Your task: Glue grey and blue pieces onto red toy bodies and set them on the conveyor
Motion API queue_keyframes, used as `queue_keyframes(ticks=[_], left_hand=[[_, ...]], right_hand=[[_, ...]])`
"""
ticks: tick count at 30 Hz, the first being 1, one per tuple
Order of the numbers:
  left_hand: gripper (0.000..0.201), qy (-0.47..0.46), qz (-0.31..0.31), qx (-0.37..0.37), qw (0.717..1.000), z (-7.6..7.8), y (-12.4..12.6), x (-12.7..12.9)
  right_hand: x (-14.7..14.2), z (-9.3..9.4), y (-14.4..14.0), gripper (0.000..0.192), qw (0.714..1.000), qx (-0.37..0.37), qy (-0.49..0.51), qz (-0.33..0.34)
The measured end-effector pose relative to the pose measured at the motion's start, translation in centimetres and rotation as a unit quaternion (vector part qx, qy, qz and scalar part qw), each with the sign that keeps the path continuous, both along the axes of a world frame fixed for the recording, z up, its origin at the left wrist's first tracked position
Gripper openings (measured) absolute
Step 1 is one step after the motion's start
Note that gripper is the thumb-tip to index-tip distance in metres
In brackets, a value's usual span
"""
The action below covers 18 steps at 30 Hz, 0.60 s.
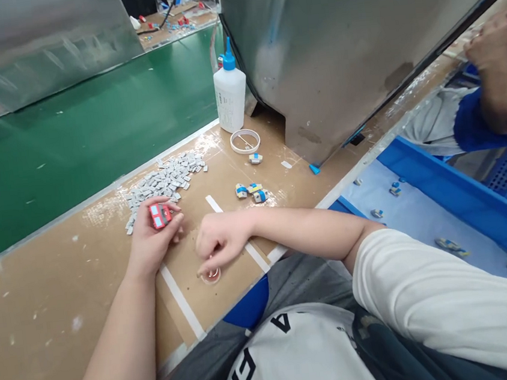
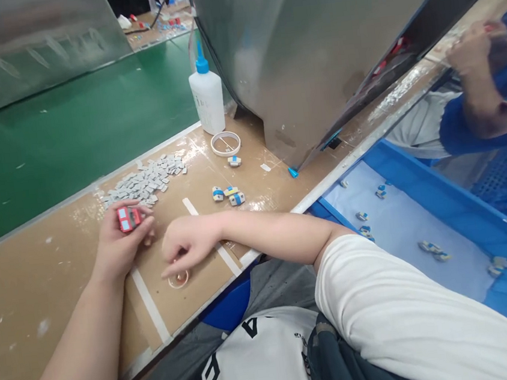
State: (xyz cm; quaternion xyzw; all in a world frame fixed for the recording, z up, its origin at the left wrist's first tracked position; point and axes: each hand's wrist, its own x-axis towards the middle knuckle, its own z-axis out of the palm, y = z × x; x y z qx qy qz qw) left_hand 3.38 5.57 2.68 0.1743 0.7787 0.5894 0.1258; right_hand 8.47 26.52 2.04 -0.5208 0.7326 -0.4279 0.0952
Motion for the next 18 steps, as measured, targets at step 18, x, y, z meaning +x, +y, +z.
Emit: queue_keyframes(ticks=[18], left_hand=[[0.047,0.118,0.083,0.067,0.987,-1.4,-1.0,-1.2]], right_hand=[[-7.5,-2.3,-1.4,0.023,0.865,0.126,-0.022,-0.486]])
